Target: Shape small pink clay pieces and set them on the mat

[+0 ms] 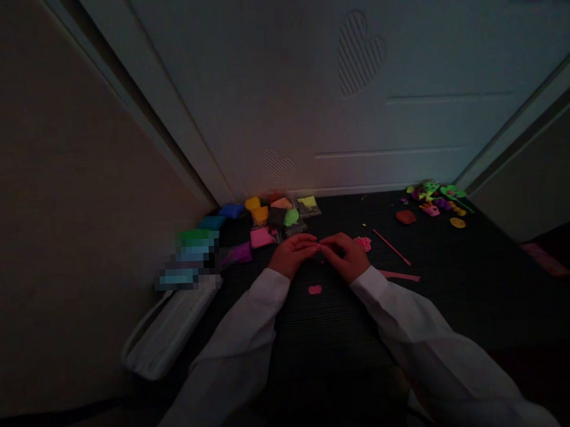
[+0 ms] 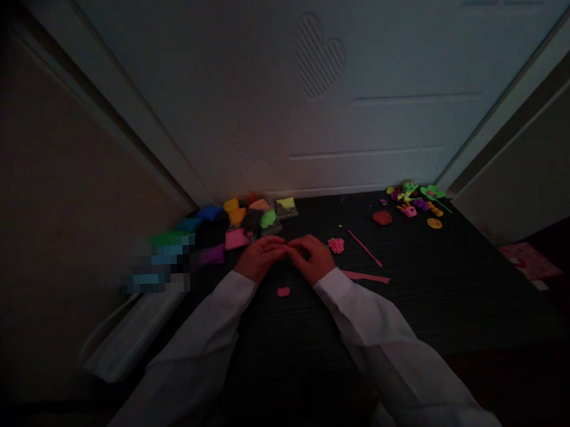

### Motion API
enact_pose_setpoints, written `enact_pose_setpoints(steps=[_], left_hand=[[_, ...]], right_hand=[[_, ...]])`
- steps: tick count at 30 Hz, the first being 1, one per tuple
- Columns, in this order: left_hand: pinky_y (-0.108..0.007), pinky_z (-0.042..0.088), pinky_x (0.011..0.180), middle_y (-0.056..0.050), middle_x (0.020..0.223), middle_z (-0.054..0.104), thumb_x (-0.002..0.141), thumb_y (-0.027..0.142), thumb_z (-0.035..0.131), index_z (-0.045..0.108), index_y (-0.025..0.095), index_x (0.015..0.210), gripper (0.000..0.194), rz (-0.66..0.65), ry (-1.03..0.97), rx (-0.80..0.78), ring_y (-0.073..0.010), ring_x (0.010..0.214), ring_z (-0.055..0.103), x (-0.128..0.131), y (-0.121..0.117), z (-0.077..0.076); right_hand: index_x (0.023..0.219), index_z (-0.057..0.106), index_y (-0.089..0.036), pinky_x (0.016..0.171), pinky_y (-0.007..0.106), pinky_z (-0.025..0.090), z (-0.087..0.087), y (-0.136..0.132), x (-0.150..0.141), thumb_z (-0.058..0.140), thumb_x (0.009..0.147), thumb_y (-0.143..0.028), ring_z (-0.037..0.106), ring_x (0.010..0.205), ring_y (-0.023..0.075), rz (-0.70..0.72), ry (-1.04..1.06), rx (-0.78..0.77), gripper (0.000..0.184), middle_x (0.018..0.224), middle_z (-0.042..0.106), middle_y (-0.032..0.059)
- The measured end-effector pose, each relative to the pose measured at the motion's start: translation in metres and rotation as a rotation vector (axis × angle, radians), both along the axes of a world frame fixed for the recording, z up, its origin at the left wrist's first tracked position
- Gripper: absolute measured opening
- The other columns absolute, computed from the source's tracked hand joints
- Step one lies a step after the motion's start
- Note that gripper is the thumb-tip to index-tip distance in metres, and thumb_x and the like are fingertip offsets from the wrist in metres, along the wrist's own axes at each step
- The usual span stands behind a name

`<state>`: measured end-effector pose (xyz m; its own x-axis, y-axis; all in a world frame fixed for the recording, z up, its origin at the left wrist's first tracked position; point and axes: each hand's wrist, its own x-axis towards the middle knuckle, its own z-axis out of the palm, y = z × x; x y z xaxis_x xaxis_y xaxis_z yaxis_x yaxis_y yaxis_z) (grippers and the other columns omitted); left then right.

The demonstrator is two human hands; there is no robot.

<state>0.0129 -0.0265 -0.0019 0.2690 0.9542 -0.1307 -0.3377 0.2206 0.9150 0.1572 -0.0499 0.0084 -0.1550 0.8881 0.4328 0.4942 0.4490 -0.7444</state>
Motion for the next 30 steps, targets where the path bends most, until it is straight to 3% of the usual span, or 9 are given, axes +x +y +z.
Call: enact_pose_setpoints(steps=[10,19,25,30], left_hand=[[-0.027,0.04,0.07,-0.002,0.071,0.062,0.052,0.018,0.064,0.056,0.015,0.079,0.028,0.025,0.091,0.113,-0.0126,0.069,0.057,-0.0029,0.0043,-0.0094],[-0.025,0.039,0.064,-0.003,0.07,0.061,0.058,0.022,0.06,0.059,0.015,0.08,0.024,-0.004,0.091,0.111,-0.0121,0.065,0.054,-0.0025,-0.0014,0.0],[-0.025,0.039,0.066,-0.005,0.08,0.062,0.06,0.021,0.059,0.057,0.015,0.087,0.028,-0.111,0.091,0.144,-0.0125,0.071,0.055,-0.0052,-0.0005,-0.0027],[-0.028,0.038,0.075,-0.004,0.08,0.063,0.055,0.018,0.063,0.055,0.014,0.088,0.035,-0.128,0.096,0.121,-0.0142,0.076,0.055,-0.0033,-0.0006,-0.0037]], right_hand=[[0.087,0.055,-0.02,0.059,0.025,0.042,-0.0018,0.0011,-0.0003,0.047,0.073,-0.032,0.049,0.063,0.011,0.023,0.002,-0.026,0.021,0.073,0.053,0.0018],[0.082,0.056,-0.02,0.056,0.024,0.041,-0.0024,0.0012,0.0002,0.045,0.074,-0.032,0.049,0.062,0.0112,0.001,-0.029,-0.017,0.018,0.07,0.054,0.0015],[0.08,0.056,-0.018,0.055,0.023,0.039,-0.0032,0.0022,-0.0003,0.046,0.073,-0.03,0.048,0.06,0.011,-0.027,-0.062,-0.005,0.017,0.067,0.053,0.0015],[0.077,0.055,-0.017,0.055,0.023,0.038,-0.0044,0.0024,-0.0001,0.048,0.071,-0.027,0.047,0.059,0.0106,-0.061,-0.085,0.0,0.014,0.065,0.051,0.0009]])
